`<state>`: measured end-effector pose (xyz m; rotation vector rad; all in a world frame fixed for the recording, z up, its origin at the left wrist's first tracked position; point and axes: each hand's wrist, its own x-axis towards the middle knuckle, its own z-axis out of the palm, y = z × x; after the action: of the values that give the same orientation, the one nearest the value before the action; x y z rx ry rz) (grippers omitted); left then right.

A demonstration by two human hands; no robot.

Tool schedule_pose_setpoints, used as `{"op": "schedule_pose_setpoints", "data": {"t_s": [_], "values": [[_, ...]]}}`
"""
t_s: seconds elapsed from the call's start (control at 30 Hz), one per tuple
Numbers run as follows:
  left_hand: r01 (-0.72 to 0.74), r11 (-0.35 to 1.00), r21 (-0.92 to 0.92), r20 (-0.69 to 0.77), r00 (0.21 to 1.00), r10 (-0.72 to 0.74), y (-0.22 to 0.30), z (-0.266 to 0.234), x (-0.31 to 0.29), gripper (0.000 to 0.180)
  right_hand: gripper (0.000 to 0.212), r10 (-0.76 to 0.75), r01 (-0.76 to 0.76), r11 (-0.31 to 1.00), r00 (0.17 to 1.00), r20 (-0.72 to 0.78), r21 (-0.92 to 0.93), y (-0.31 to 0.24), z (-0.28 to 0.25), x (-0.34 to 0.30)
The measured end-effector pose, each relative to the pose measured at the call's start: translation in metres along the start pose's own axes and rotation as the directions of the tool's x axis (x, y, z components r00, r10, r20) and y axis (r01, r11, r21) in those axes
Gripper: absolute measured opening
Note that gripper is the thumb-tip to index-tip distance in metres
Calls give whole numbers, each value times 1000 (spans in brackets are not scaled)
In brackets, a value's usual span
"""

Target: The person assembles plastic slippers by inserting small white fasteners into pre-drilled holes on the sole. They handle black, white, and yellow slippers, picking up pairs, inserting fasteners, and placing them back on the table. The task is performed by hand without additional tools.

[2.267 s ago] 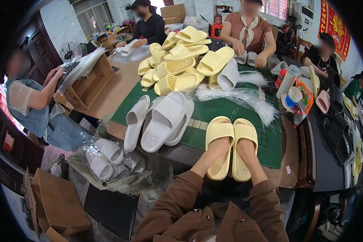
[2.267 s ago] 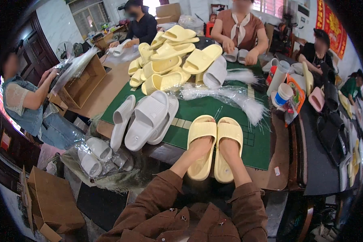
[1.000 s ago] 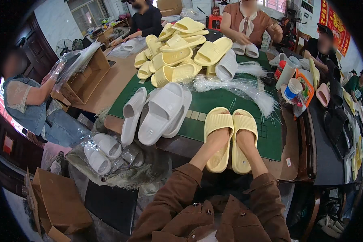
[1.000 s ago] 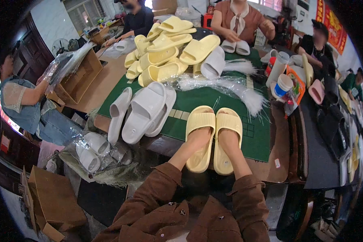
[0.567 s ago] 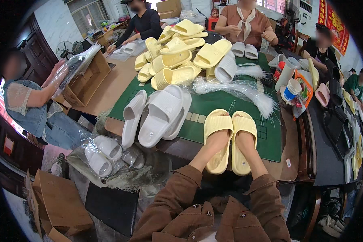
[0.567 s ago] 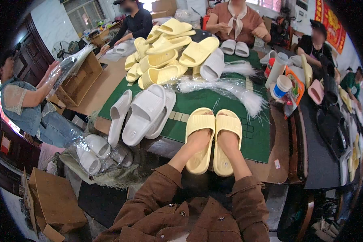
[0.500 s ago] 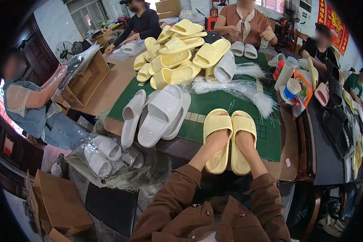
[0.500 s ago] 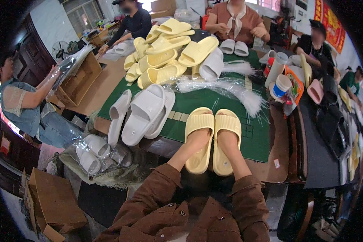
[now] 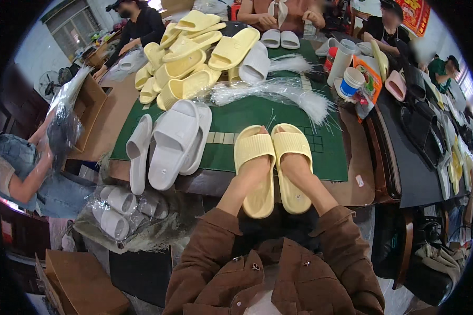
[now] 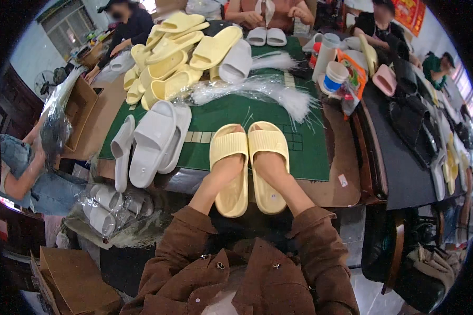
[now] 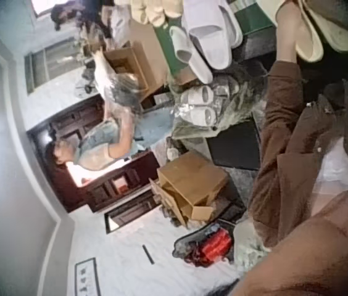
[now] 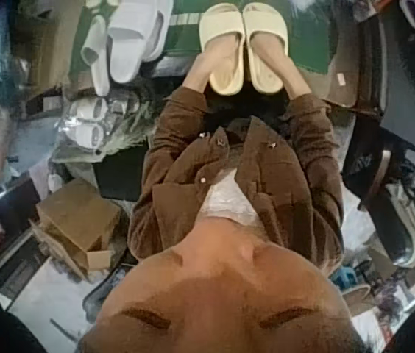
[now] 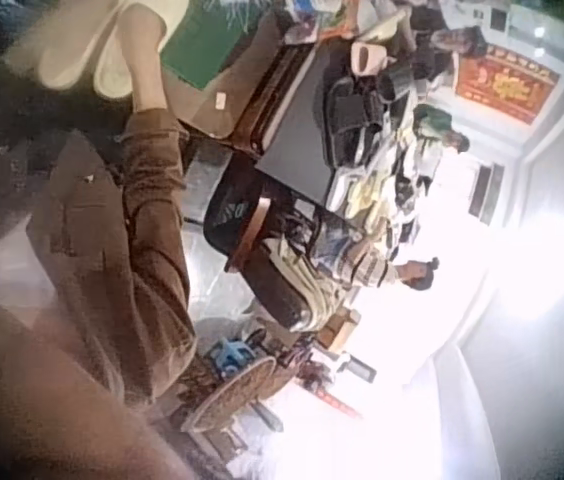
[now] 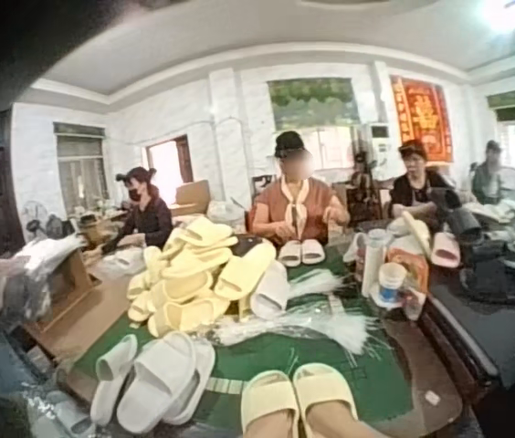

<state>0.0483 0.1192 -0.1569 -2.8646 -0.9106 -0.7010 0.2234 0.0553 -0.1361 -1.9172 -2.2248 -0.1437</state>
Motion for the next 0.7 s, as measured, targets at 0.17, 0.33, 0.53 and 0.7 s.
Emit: {"op": "schedule_pose_setpoints", "data": {"t_s": [0.17,0.33,0.53,0.7], "values": [[236,941,-244,281,945,-165,-3,-11,2,33,44,73,-84,996,945,319,23,-23,-66,-2],[355,885,-302,262,923,-281,14,-18,-3,28,23,5,23,954,996,-92,300,-40,-84,-34],[260,829,-495,-7,953,-303,37,-62,10,64,22,248,10,657,941,-229,754,-43,-135,-41],[238,912,-335,-98,953,-285,34,-52,10,59,38,375,-71,738,870,-321,671,-10,-143,28]]}}
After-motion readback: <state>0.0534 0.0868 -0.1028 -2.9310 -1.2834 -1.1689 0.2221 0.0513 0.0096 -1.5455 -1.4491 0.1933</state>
